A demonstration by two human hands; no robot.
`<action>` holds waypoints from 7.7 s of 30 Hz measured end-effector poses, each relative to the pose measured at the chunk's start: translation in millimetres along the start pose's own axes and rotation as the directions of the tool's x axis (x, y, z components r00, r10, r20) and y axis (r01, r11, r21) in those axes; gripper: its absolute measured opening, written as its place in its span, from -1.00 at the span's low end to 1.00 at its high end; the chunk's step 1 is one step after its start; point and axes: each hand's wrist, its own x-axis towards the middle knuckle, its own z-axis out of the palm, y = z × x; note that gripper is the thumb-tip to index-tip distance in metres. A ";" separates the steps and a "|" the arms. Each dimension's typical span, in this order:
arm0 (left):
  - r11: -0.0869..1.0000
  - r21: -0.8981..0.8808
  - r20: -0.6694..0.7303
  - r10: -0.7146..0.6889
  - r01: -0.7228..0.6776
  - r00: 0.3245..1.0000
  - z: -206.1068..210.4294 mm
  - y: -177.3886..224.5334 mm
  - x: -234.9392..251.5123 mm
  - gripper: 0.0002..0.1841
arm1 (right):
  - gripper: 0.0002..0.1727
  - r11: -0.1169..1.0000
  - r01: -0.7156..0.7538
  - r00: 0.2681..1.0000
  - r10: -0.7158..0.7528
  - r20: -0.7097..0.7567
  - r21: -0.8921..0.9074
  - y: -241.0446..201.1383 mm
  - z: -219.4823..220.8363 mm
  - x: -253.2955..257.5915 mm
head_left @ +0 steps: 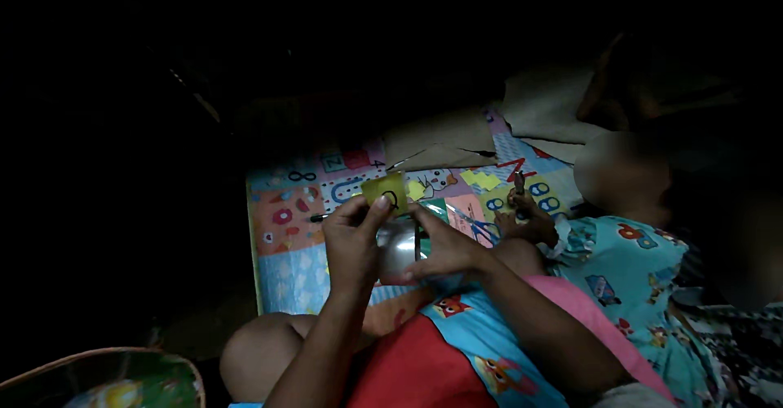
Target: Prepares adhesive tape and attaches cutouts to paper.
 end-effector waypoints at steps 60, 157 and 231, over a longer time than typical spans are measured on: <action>0.520 -0.094 0.084 -0.846 0.849 0.527 -37.0 -162.9 38.0 -0.56 | -0.63 0.150 -0.870 0.461 0.581 -0.671 -0.469 241.1 -59.8 5.3; 0.616 0.130 0.312 -0.769 0.777 0.558 -30.0 -152.9 28.6 -0.67 | -0.63 0.676 -0.260 0.874 0.468 0.129 -0.689 138.0 -65.7 10.0; 0.807 0.126 0.371 -0.577 0.576 0.727 -23.9 -158.2 15.6 -0.55 | -0.93 0.991 -0.105 0.860 0.133 -0.493 0.085 124.4 -8.8 12.5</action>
